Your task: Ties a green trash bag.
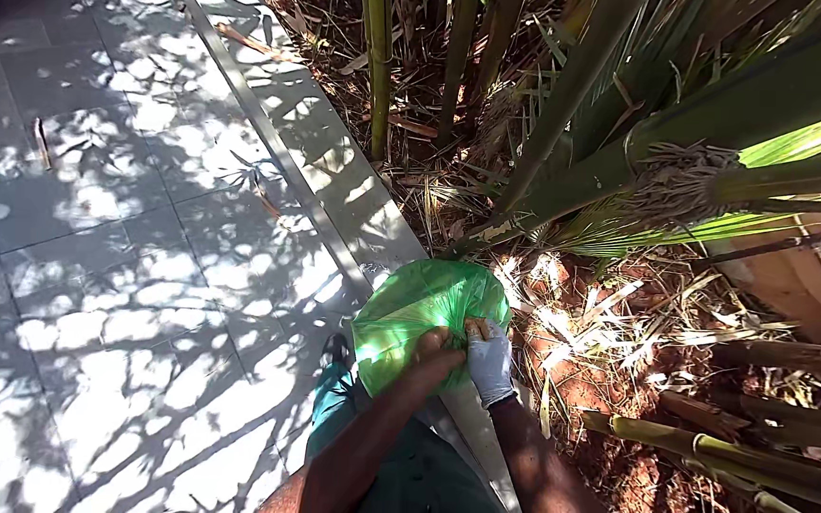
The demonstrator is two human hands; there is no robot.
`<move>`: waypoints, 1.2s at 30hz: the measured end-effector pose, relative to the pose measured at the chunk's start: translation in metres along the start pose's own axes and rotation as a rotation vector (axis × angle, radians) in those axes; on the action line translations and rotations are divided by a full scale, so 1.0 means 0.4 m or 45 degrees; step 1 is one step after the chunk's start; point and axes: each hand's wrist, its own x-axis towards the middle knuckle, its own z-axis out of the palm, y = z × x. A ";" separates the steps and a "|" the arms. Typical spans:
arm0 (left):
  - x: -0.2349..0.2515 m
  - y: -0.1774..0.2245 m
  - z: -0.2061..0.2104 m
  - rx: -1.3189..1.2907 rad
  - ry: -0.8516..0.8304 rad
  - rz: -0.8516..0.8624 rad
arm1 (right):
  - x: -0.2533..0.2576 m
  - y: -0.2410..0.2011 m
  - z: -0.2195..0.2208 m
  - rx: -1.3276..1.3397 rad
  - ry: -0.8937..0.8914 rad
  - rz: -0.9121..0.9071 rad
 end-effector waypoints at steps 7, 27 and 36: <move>-0.016 -0.071 0.047 0.732 0.327 0.352 | 0.017 0.003 0.002 0.014 -0.018 0.066; -0.010 -0.062 -0.011 1.226 0.696 0.555 | 0.063 0.014 -0.047 -0.711 0.077 -0.217; 0.000 0.026 -0.028 0.825 0.528 0.422 | 0.048 -0.020 -0.093 -0.573 0.158 -0.376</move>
